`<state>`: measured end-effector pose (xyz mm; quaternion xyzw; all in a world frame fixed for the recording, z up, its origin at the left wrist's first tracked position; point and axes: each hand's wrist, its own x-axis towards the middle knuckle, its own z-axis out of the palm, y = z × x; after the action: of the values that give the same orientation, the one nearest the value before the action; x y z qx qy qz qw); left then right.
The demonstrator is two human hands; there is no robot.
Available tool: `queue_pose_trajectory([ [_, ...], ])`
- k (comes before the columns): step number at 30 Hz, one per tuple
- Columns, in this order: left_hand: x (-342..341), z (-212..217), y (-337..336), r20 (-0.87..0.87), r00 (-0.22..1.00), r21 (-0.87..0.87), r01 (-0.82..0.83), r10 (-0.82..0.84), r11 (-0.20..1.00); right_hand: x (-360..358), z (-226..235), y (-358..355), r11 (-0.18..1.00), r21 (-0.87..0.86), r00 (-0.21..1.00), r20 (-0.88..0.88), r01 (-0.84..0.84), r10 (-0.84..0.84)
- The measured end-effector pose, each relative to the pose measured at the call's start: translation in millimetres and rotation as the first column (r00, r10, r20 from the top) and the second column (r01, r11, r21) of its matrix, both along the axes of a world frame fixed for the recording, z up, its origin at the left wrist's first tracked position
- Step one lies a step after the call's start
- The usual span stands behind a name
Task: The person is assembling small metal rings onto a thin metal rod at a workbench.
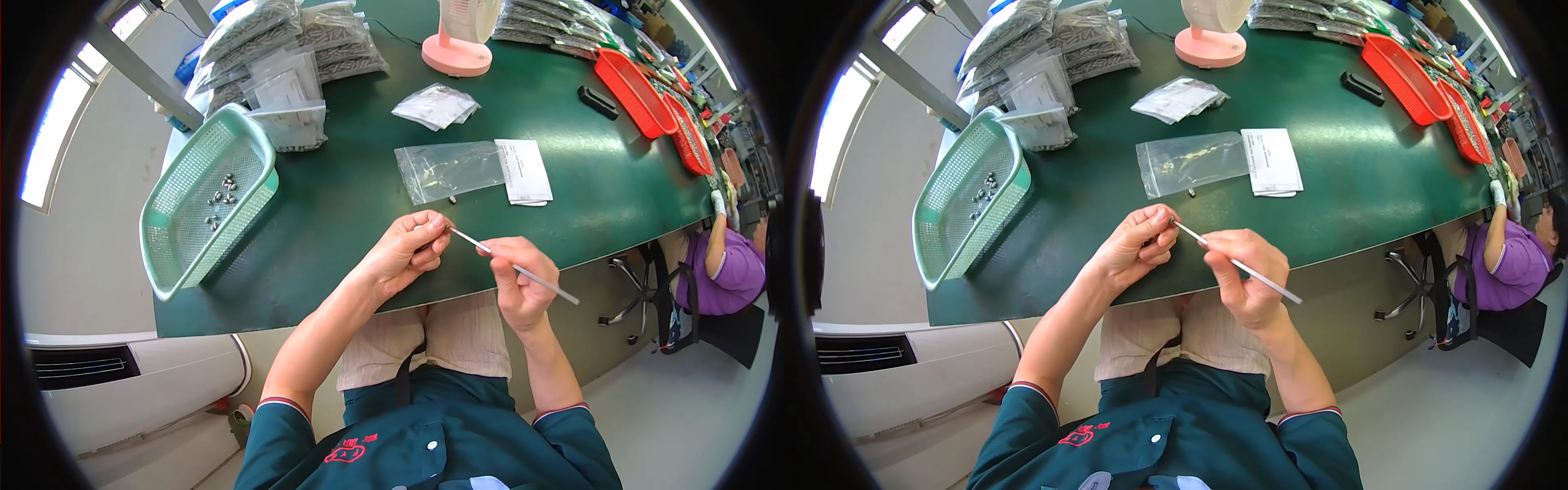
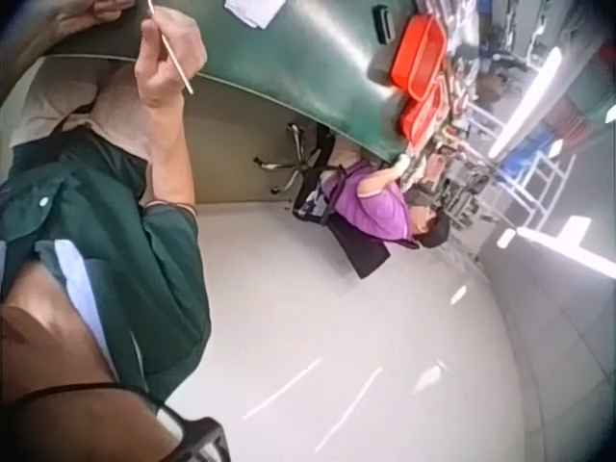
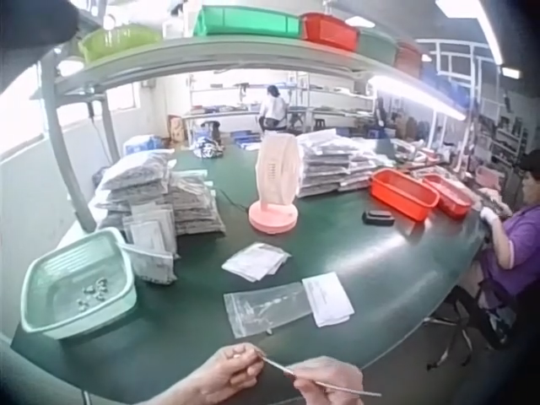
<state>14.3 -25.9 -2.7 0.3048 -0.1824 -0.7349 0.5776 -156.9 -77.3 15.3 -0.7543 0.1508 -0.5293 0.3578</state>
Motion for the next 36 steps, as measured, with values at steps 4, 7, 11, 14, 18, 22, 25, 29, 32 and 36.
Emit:
queue_pose_trajectory([
  [4, -0.5, -1.6, 3.6, 0.039, 0.998, 0.003, -0.054, 0.054, 0.999, -3.0, 5.9, -7.4, 0.934, -0.356, 0.993, -0.117, -0.033, -0.010],
  [7, -2.3, 0.0, 5.6, 0.037, 0.996, -0.010, -0.081, 0.081, 0.997, -1.9, 1.3, -4.4, 0.903, -0.426, 0.989, -0.145, -0.058, -0.005],
  [11, -7.9, 1.2, 8.8, 0.209, 0.956, -0.078, -0.195, 0.207, 0.978, 1.3, 6.3, -3.9, 0.954, -0.288, 0.989, -0.139, -0.086, 0.048],
  [14, -8.7, 0.9, 8.8, 0.189, 0.952, -0.125, -0.220, 0.241, 0.967, -1.4, 10.4, -4.6, 0.991, -0.095, 0.992, -0.086, -0.098, 0.090],
  [18, -4.1, -0.6, 7.9, 0.094, 0.985, -0.027, -0.145, 0.147, 0.989, -0.4, 6.0, -1.9, 0.995, -0.047, 0.996, -0.009, -0.088, 0.088],
  [22, 3.7, -2.2, 12.3, 0.169, 0.966, -0.047, -0.190, 0.196, 0.981, 9.7, -4.8, 0.7, 0.927, -0.370, 0.998, -0.016, -0.058, 0.056],
  [25, 5.5, -9.5, 8.5, 0.124, 0.973, -0.093, -0.185, 0.195, 0.978, 12.4, -10.5, 0.6, 0.886, -0.465, 1.000, 0.008, 0.005, -0.001],
  [29, 0.4, -8.8, 6.6, 0.205, 0.938, -0.097, -0.263, 0.278, 0.960, 12.7, -12.7, 2.8, 0.907, -0.420, 0.999, 0.014, 0.035, -0.032],
  [32, -2.3, -10.7, 4.7, 0.231, 0.927, -0.093, -0.282, 0.296, 0.955, 9.0, -5.0, 1.9, 0.949, -0.314, 1.000, -0.001, 0.016, -0.018],
  [36, -1.3, -7.9, 9.4, 0.236, 0.928, -0.144, -0.260, 0.288, 0.955, 5.3, 3.4, -1.3, 0.990, 0.105, 0.994, 0.057, -0.099, 0.094],
])
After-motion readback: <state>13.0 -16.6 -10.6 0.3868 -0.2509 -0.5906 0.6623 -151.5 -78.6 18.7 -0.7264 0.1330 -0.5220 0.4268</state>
